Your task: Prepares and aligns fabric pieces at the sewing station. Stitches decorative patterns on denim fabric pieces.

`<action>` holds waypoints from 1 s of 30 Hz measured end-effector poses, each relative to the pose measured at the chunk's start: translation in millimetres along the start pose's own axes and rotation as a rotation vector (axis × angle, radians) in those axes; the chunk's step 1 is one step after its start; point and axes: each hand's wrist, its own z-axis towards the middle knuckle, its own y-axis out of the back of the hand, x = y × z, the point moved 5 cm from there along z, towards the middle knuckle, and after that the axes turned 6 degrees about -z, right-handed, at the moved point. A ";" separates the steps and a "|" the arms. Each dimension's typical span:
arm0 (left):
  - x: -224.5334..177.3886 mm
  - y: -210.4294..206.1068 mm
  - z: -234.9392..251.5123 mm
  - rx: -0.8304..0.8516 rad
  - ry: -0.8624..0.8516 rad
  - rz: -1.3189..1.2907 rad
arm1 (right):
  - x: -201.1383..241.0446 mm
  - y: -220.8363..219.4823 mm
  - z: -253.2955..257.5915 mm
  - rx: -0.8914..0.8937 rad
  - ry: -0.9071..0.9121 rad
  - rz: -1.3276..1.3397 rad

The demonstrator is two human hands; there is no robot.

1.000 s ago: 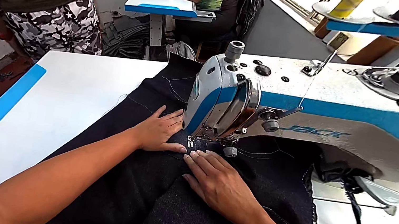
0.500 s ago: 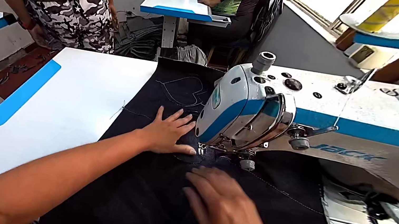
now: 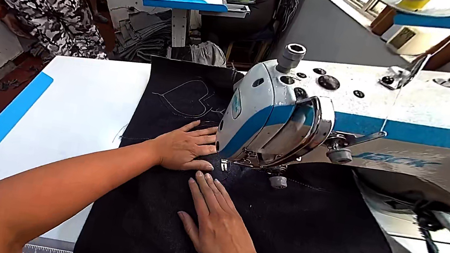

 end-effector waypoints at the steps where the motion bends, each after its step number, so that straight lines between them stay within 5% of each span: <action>1: -4.2 -0.8 -3.4 -0.012 0.062 0.008 | -6.5 1.7 -2.9 -0.002 0.041 0.030; 8: -38.4 -8.6 -25.9 -0.098 0.521 0.015 | -55.9 14.4 -7.7 -0.062 0.372 0.220; 14: -70.7 -17.1 -38.1 -0.093 0.706 0.022 | -119.8 13.3 5.5 -0.078 0.660 0.327; 17: -83.3 -20.2 -43.6 -0.017 0.753 0.014 | -157.0 16.3 9.8 -0.083 0.652 0.225; 22: -71.2 8.5 -48.9 0.068 0.594 -0.063 | -105.2 63.8 7.2 -0.039 0.234 0.067; 25: -46.3 16.3 -38.4 -0.041 0.042 0.079 | -25.9 52.5 -0.2 -0.016 -0.081 0.167; 27: -26.8 7.3 -33.9 0.042 -0.218 0.024 | 15.2 26.1 -2.3 0.007 -0.155 0.184; 30: -17.8 -1.5 -37.2 0.125 -0.202 -0.089 | 33.4 7.2 -10.4 -0.119 -0.096 0.005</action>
